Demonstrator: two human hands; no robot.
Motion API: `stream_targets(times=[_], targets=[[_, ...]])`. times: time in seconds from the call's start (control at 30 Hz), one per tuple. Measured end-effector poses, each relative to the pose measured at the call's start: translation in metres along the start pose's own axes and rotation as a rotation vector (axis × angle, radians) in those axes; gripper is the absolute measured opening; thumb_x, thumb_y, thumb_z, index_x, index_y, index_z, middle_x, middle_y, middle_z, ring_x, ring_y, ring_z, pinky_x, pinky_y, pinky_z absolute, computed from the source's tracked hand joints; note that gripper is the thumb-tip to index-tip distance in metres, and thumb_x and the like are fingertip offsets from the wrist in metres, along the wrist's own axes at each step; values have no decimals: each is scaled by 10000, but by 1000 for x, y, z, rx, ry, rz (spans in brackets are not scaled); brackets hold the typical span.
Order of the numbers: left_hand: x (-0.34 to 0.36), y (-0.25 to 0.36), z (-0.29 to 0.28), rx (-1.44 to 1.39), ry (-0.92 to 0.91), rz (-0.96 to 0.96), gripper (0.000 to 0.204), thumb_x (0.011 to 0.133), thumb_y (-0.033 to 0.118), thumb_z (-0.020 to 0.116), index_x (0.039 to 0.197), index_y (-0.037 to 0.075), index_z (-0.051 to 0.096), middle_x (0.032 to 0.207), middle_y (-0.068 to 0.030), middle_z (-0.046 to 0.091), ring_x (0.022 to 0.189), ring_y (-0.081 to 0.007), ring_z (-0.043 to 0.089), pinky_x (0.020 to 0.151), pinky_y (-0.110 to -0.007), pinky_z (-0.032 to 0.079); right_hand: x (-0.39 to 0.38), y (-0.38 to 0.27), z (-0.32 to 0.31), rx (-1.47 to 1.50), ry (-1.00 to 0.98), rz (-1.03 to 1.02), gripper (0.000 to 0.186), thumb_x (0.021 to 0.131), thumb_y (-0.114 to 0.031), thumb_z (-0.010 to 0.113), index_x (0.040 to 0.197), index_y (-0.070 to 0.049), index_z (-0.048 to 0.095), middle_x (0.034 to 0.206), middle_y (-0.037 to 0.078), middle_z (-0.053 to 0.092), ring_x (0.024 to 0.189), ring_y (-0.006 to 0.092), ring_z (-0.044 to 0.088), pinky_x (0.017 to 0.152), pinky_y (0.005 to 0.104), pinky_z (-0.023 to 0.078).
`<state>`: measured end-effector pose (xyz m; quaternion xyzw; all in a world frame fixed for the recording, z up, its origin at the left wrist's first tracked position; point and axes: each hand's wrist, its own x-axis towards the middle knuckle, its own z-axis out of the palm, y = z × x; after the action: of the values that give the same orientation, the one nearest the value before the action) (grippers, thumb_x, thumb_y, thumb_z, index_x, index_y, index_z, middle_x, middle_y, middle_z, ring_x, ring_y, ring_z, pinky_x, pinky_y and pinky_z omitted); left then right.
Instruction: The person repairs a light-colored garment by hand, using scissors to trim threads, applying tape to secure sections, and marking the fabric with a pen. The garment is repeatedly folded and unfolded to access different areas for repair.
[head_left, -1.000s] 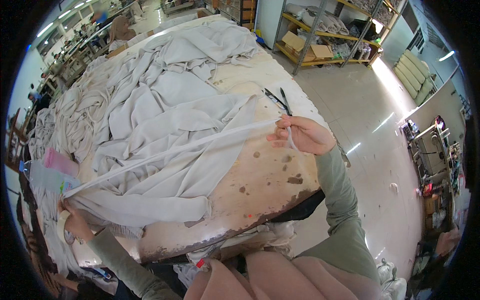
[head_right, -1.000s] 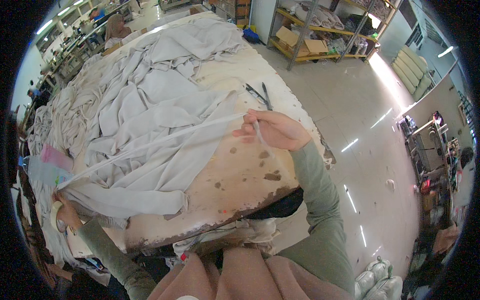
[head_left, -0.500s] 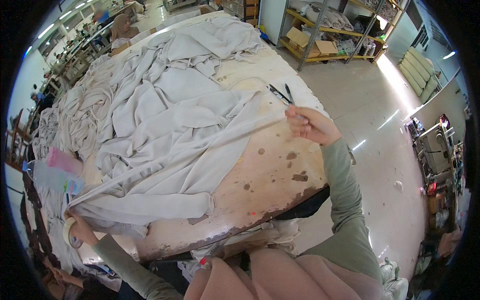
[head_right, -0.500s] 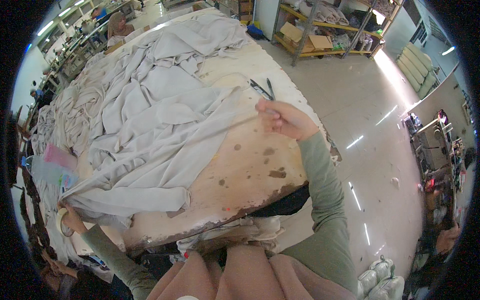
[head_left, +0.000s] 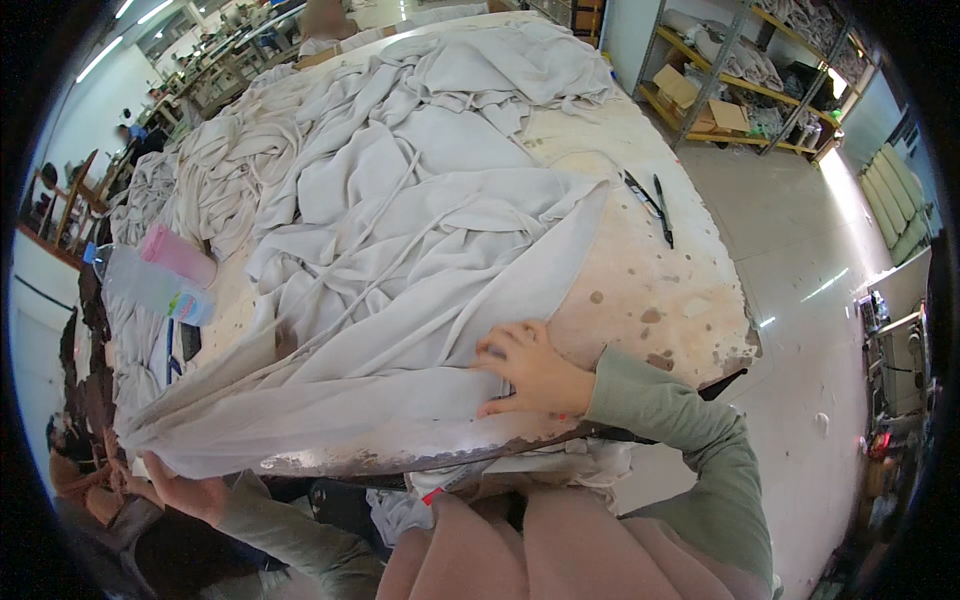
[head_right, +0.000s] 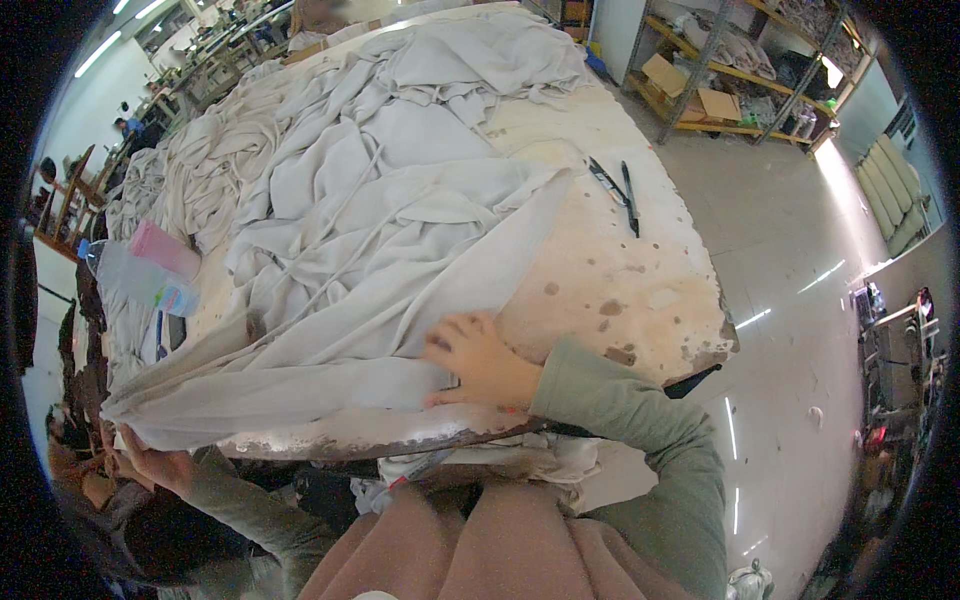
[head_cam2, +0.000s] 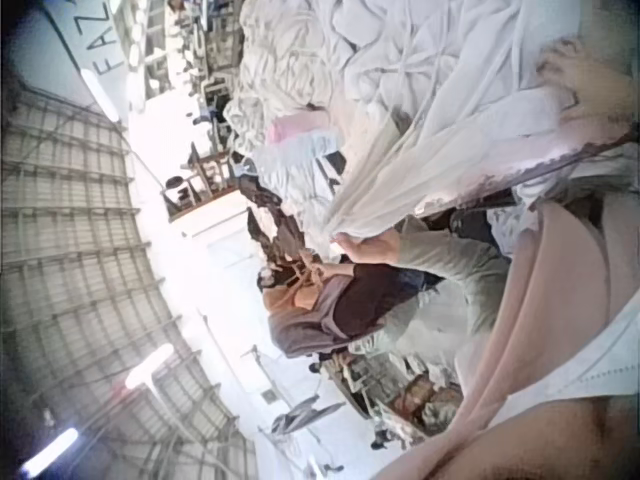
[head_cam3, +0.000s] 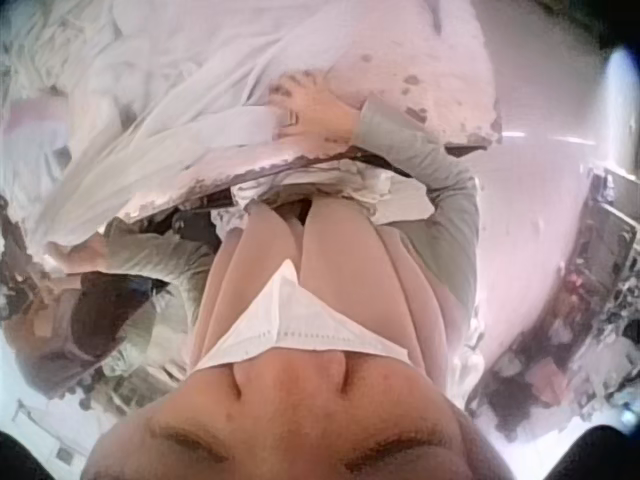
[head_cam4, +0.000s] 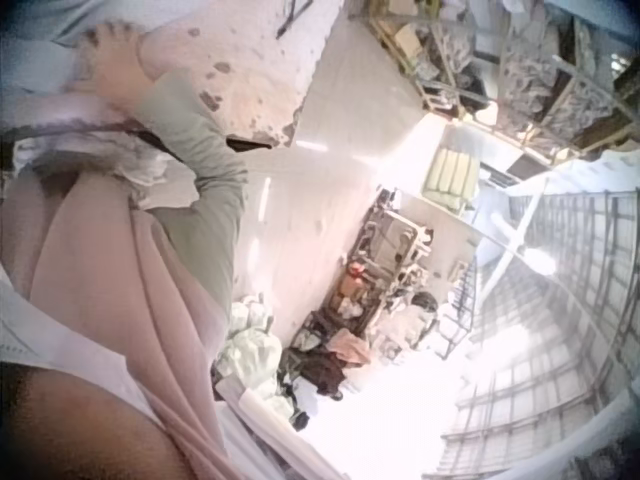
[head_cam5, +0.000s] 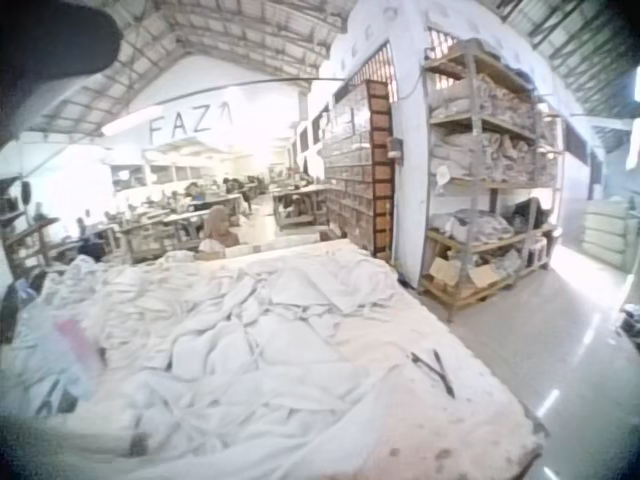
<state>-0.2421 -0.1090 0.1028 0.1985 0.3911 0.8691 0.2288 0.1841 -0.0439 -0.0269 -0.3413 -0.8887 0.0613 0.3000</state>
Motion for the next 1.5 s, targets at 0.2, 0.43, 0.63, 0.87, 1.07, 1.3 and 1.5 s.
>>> stream_targets(times=[0.2,0.43,0.63,0.87,1.07,1.3,1.5], targets=[[23,4,-51,178,-285,619,496,920,285,455,1330,5,450,1311,-161,514,1218,-294,484,1038,-461,372,12,24,-90,728,-482,392,321,873,-333,628,1048,-65,647,955,64,653,929,176,603,880,366,444],[31,-22,-61,278,-159,-131,493,892,165,583,1329,11,413,1178,-103,565,1112,-213,535,950,-343,420,25,60,-146,1002,231,760,233,858,-121,643,1055,1,614,922,52,633,796,113,615,700,238,509],[12,-55,-48,436,-312,-343,523,880,165,597,1338,8,399,1249,-123,517,1134,-218,516,949,-340,414,28,76,-124,1017,330,869,250,884,-171,620,1060,3,588,861,37,637,724,104,631,667,211,516],[4,-55,-30,508,-228,-242,566,885,191,606,1366,-1,378,1289,-147,485,1199,-236,459,1001,-350,363,22,97,-120,999,472,913,194,891,-200,605,944,-15,628,881,33,645,763,98,621,706,224,487],[-22,-71,46,478,-612,-184,416,885,155,568,1257,-1,469,1195,-104,510,1108,-194,473,962,-320,368,35,82,-113,1088,578,760,207,919,-178,563,977,4,640,912,24,640,806,70,583,748,213,456],[-104,-153,144,810,-1227,-4,314,866,111,554,1177,72,536,1085,-48,534,914,-145,485,836,-283,398,52,62,-65,1065,464,645,197,931,-174,552,904,-3,645,821,-12,608,756,49,508,699,196,411],[-162,-200,168,634,-1287,70,263,894,148,574,1138,53,583,949,-85,562,812,-165,524,748,-291,434,41,52,-13,758,240,499,215,943,-197,528,947,7,597,751,36,578,671,99,493,620,256,419]])
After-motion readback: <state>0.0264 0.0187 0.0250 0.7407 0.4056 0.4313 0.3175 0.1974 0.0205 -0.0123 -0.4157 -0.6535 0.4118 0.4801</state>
